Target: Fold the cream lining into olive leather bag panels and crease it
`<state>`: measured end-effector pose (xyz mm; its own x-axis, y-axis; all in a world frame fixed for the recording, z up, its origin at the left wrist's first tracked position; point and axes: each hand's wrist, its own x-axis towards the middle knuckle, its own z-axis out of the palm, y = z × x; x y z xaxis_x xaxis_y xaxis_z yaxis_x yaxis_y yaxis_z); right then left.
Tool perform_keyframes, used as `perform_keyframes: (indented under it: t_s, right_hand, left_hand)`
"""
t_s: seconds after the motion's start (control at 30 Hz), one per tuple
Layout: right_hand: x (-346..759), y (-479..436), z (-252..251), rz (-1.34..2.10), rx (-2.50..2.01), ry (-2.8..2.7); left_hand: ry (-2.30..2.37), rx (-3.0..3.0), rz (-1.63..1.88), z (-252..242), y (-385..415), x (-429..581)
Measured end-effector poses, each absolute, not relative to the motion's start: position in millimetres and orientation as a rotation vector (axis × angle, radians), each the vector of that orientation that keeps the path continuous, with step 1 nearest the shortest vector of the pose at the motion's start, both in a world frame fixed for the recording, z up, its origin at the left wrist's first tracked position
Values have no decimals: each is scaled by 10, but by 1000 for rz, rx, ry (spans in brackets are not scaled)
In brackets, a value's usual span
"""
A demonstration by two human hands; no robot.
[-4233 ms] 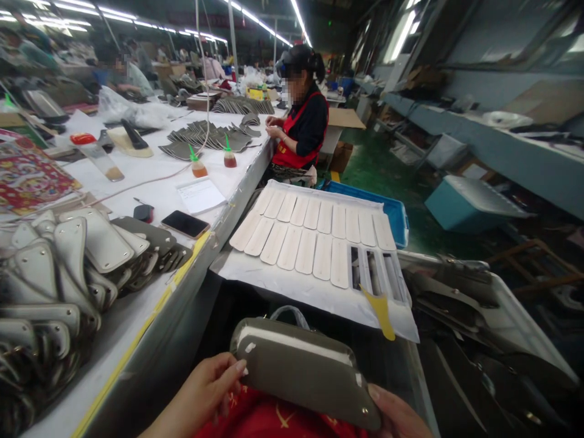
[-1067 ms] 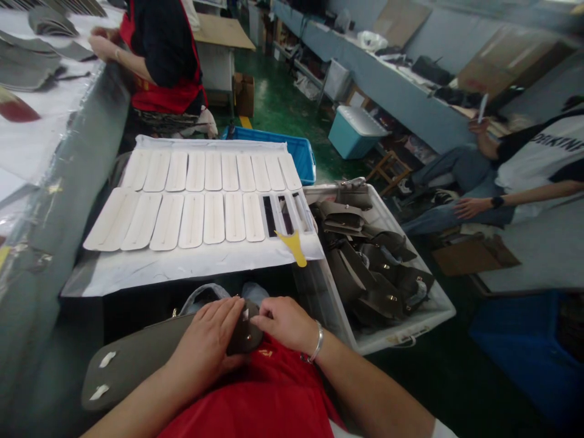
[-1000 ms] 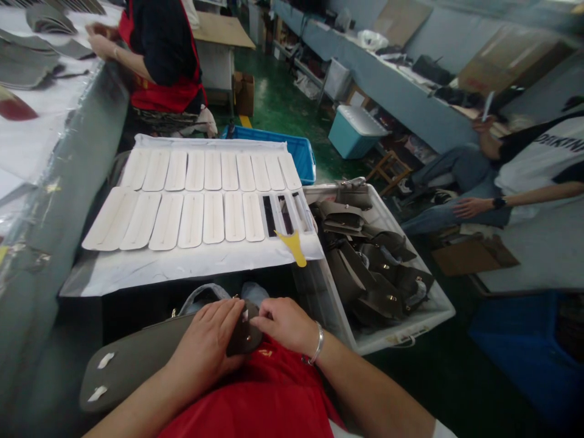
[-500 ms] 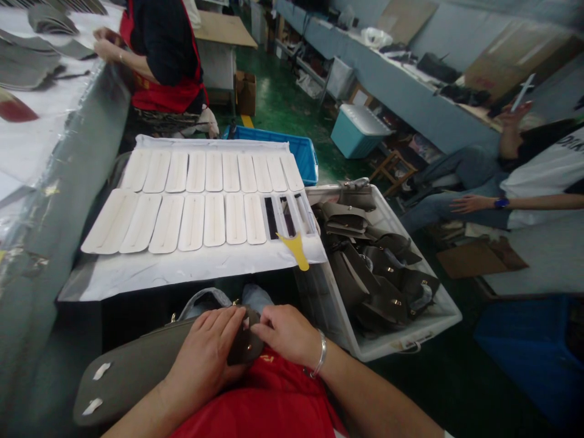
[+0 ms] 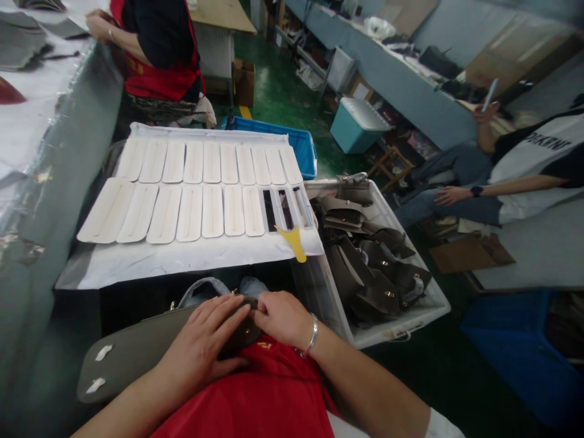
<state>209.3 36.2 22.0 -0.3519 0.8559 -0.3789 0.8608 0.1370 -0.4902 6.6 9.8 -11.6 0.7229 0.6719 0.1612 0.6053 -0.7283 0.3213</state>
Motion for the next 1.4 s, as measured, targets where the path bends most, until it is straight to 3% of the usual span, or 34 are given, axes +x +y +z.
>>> perform_keyframes:
  t_s: [0.17,0.37,0.47,0.6,0.7,0.9,1.4]
  right_hand:
    - [2151,382,134,-1176,1779,2316]
    - [2182,365,120,-1241,1828,2263]
    - [2190,369,215,-1181,1918,2264]
    - [2027,402,321,-917,1890,2582]
    - [1590,388,351,-702,1564,2897]
    - [508,364,186,-799,877,3107]
    - [229,428,-26,-687,729,3116]
  left_hand:
    - [984,2732,573,-229,-62,-2]
    - [1033,2786,361,-108,-68,51]
    - [1034,2814,497,22,-121,-97]
    - [1703,2344,876,71,-368,-653]
    - [2136,1554,857,54,-542,-1131]
    - [1821,1002,781,-23,-497,-1483]
    - [1657,822,900,-148,-434,-1578]
